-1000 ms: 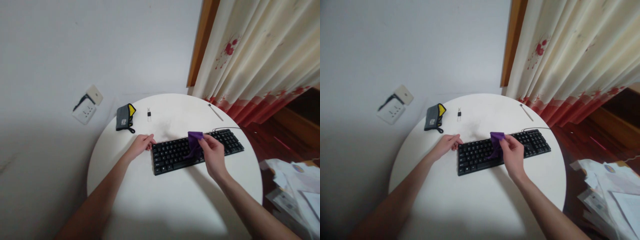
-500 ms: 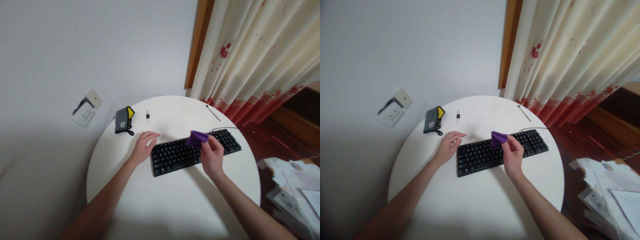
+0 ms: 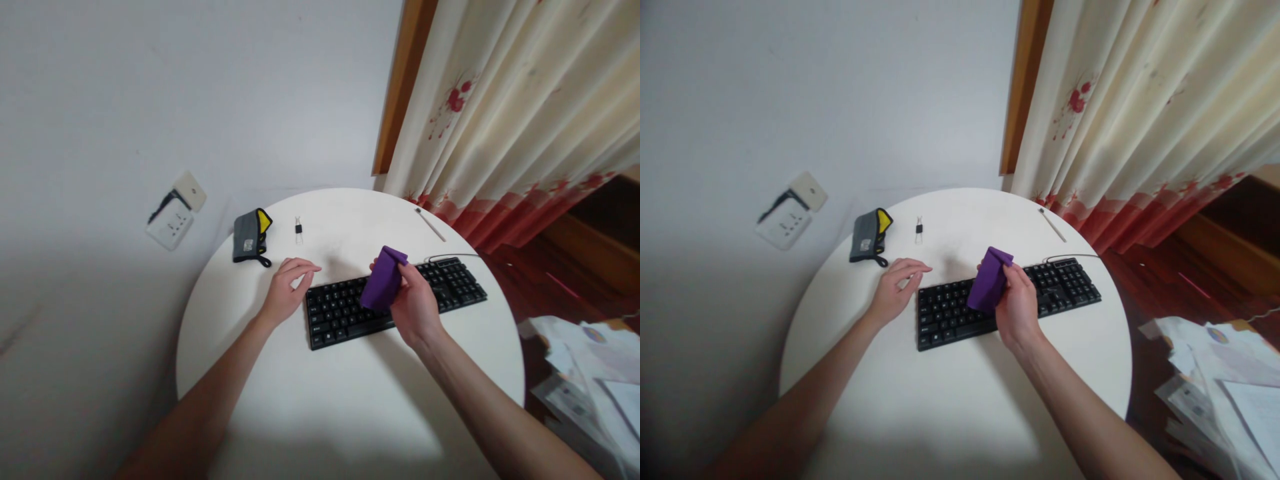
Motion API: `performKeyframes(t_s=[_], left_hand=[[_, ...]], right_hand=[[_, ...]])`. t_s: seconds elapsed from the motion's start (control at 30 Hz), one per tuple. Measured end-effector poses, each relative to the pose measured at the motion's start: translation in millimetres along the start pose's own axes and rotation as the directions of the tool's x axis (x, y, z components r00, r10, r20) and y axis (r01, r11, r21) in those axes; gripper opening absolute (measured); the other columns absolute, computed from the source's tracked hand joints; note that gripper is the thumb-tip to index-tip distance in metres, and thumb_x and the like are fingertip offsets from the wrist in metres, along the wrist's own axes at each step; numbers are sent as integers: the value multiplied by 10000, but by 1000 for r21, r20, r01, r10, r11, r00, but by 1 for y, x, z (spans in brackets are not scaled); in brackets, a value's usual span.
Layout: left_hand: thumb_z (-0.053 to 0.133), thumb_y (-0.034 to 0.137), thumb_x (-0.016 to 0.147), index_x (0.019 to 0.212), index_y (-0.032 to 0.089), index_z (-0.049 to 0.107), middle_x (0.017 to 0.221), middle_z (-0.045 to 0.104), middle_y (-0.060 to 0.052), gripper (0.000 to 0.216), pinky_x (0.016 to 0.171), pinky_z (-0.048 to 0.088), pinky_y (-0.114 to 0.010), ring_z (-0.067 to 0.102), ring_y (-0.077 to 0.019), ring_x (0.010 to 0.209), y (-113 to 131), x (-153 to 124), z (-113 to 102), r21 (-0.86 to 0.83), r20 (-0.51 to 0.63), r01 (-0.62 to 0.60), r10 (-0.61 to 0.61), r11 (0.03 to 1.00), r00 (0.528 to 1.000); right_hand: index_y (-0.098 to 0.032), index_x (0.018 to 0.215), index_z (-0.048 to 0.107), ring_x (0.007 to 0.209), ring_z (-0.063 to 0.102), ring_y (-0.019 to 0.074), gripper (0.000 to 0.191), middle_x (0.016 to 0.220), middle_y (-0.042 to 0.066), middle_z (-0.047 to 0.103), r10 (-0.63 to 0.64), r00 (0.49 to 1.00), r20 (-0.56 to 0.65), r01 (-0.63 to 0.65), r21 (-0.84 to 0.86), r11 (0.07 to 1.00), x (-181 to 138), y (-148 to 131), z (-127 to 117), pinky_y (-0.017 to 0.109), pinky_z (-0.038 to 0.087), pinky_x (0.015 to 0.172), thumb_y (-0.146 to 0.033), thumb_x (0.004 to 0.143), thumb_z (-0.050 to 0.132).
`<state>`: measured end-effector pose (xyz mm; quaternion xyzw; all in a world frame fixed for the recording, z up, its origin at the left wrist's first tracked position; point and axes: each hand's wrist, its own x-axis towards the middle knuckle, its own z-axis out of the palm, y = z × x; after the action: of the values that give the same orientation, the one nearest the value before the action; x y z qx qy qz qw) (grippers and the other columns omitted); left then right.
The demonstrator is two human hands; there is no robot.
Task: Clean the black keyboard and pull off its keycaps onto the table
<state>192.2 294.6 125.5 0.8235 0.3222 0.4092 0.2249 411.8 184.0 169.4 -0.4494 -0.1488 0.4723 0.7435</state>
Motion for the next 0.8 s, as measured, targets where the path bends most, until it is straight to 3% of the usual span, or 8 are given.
performKeyframes(t_s=[0.07,0.13,0.23,0.33,0.47,0.6,0.7,0.8], left_hand=[[516,251,943,951,193,740,944,690,-59,231,805,469,-314,593,-187,927,-1,0,0,-3,-10,31,-31,1000,999],[512,253,944,937,189,740,935,691,-59,237,721,464,-287,598,-181,905,-2,1,0,-9,-12,69,-69,998,998],[510,251,943,925,183,737,929,691,-59,238,667,453,-265,602,-170,877,-3,1,0,-32,-6,100,-100,994,995],[507,259,942,913,181,735,919,693,-58,242,655,450,-258,605,-166,861,-3,1,0,-48,4,122,-122,991,993],[509,271,941,903,182,734,914,691,-58,245,638,440,-258,607,-165,846,-5,0,2,-59,28,143,-141,988,990],[509,272,944,902,182,735,916,692,-56,246,644,437,-261,609,-163,839,-7,0,3,-63,43,152,-149,986,988],[510,273,942,902,188,738,920,696,-55,247,653,442,-262,614,-167,846,-9,0,3,-65,44,147,-144,987,989],[514,280,941,898,189,740,922,698,-57,248,666,448,-264,619,-173,861,-10,0,3,-69,38,149,-147,986,988]], right_hand=[[-161,1022,688,815,715,228,292,875,67,753,-144,984,-105,128,-146,981,8,-3,-6,403,584,792,-355,805,669],[-166,1044,697,812,717,225,297,888,64,755,-380,917,-123,318,-351,881,15,-3,-11,411,581,819,-361,824,659],[-190,1109,712,992,702,237,275,1073,84,742,-579,793,190,551,-629,548,16,9,-20,427,524,964,-293,886,588],[-211,1121,723,1146,645,245,298,1194,82,704,-400,737,545,663,-696,274,6,34,-29,432,489,1030,-178,913,513],[-197,1115,724,1240,580,252,319,1268,96,659,-242,699,673,709,-696,112,-16,66,-40,483,427,1093,-127,931,474],[-180,1153,702,1277,547,231,346,1310,103,627,-216,632,744,773,-624,112,-40,79,-46,480,389,1124,-88,933,452],[-192,1189,687,1275,549,218,387,1298,87,638,-158,605,780,791,-568,227,-61,81,-46,469,387,1126,-58,912,453],[-207,1182,699,1226,592,219,352,1253,76,669,-84,685,724,670,-580,464,-80,77,-40,450,413,1105,-107,907,501]])
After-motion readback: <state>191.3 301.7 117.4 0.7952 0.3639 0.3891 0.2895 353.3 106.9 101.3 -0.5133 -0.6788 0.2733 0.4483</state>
